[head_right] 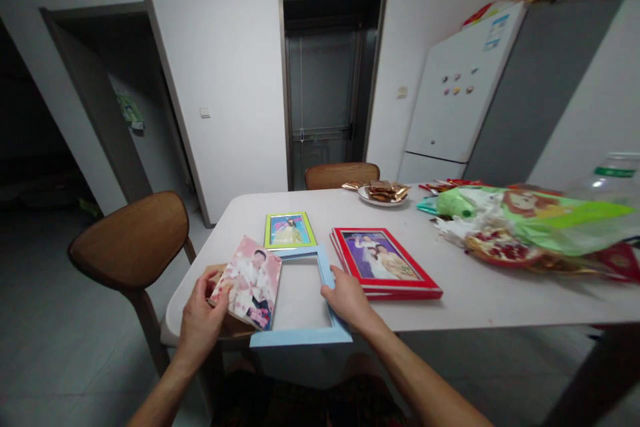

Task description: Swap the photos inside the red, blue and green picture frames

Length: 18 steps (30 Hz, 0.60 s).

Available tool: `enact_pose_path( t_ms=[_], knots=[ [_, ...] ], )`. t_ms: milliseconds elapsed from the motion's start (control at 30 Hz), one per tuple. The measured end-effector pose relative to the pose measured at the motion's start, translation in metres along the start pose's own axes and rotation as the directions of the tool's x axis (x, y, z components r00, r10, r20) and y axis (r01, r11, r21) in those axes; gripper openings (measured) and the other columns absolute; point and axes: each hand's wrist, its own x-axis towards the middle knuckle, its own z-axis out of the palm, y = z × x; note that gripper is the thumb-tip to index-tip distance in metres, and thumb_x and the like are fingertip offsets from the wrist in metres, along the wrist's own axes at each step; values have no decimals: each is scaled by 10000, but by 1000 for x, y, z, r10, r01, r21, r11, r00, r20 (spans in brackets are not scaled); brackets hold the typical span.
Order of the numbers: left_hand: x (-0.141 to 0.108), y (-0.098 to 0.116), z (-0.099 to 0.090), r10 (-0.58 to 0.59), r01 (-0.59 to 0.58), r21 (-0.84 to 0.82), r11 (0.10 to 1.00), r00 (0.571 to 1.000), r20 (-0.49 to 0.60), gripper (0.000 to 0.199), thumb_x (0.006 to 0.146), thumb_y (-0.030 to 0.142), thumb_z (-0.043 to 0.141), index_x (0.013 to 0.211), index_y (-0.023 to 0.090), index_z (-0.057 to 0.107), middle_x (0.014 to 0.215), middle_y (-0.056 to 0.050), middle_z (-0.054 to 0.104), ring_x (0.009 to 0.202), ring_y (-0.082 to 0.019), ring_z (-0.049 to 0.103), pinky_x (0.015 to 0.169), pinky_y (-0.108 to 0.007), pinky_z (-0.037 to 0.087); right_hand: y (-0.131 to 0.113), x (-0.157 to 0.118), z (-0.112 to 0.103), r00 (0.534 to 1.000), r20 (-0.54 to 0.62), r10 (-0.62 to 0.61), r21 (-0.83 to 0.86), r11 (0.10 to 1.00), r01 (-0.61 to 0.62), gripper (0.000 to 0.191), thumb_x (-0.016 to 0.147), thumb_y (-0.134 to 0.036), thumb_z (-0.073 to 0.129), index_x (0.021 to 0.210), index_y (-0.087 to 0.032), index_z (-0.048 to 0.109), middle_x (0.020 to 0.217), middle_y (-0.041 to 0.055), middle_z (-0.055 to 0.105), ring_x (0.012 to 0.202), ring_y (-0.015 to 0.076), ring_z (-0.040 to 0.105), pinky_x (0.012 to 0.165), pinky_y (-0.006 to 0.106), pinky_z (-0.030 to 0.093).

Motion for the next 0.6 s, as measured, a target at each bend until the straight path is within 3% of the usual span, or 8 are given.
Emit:
enact_pose_path(
  t_ms=[167,367,500,600],
  knots=[
    [-17,-33,-3,-49,28,167,985,992,119,353,752,325,440,1061,154,453,877,-77,582,809,-234,558,688,-337,423,4,-4,10,996,28,-84,-176,980,88,322,706,-226,427,956,-74,560,861,145,616,799,213,564,694,272,377],
    [-24,-32,-4,5,-91,421,902,980,201,290,765,312,415,1006,172,496,923,-87,587,897,-241,527,750,-350,387,-1,-8,9,995,30,-98,-250,963,102,310,706,-226,449,952,-83,571,891,149,574,839,218,536,721,277,373],
    [-24,-30,-6,28,-132,491,861,977,213,259,754,304,437,957,168,524,900,-95,590,883,-253,516,756,-370,378,-15,-11,10,981,-29,-190,-186,966,181,388,708,-241,464,1059,-96,546,987,143,547,941,222,486,829,294,338],
    [-24,-29,-4,70,-164,441,882,973,222,256,743,296,452,952,169,529,910,-96,583,890,-259,511,770,-392,384,-34,-12,18,976,-30,-215,-13,977,215,417,710,-240,457,1095,-95,526,1005,128,564,936,201,496,838,286,343]
  ],
)
